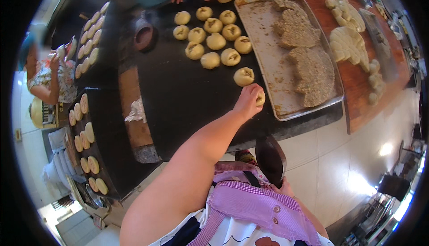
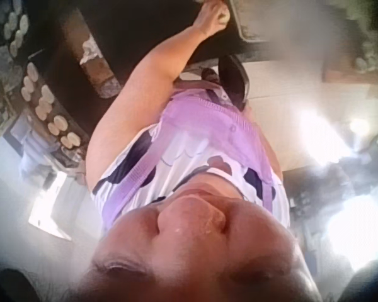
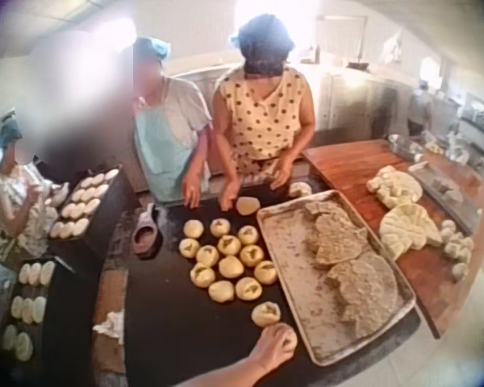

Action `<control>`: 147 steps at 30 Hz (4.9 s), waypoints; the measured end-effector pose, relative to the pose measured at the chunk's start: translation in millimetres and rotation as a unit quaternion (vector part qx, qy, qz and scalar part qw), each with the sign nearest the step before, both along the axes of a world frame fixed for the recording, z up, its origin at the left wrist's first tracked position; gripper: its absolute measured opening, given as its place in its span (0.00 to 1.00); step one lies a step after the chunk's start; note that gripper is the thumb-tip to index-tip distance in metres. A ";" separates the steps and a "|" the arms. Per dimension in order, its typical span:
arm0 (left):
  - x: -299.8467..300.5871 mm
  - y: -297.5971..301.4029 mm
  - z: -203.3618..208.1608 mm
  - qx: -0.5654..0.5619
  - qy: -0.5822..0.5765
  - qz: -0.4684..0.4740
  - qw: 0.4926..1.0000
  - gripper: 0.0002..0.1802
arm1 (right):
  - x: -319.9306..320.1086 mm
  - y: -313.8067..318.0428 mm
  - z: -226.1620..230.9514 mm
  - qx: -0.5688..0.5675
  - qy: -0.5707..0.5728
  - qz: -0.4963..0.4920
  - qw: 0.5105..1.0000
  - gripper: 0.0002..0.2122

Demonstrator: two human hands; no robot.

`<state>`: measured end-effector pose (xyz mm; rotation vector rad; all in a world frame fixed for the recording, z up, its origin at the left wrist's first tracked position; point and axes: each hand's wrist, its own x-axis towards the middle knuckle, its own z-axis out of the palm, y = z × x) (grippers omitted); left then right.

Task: The person takes prepared dough balls, presses a wooden stamp onto them to create a design, and places the stamped pieces onto a metal baking tray. They then lift the full tray and place it onto a cooling or storage rack.

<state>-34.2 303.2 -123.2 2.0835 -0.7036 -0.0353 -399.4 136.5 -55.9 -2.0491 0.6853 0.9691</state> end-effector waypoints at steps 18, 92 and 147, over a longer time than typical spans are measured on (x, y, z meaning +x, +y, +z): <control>-43.7 303.1 12.9 0.096 -0.103 0.096 0.985 0.13 | 132.2 212.0 -73.9 0.369 0.170 -0.325 0.854 0.24; -85.3 192.9 11.4 0.369 -0.077 -0.164 0.912 0.44 | 139.6 253.6 -101.6 0.336 0.048 -0.257 0.905 0.32; -176.2 391.2 110.3 -0.671 0.526 0.248 0.460 0.21 | 276.8 166.0 13.3 0.088 -0.051 0.072 0.992 0.14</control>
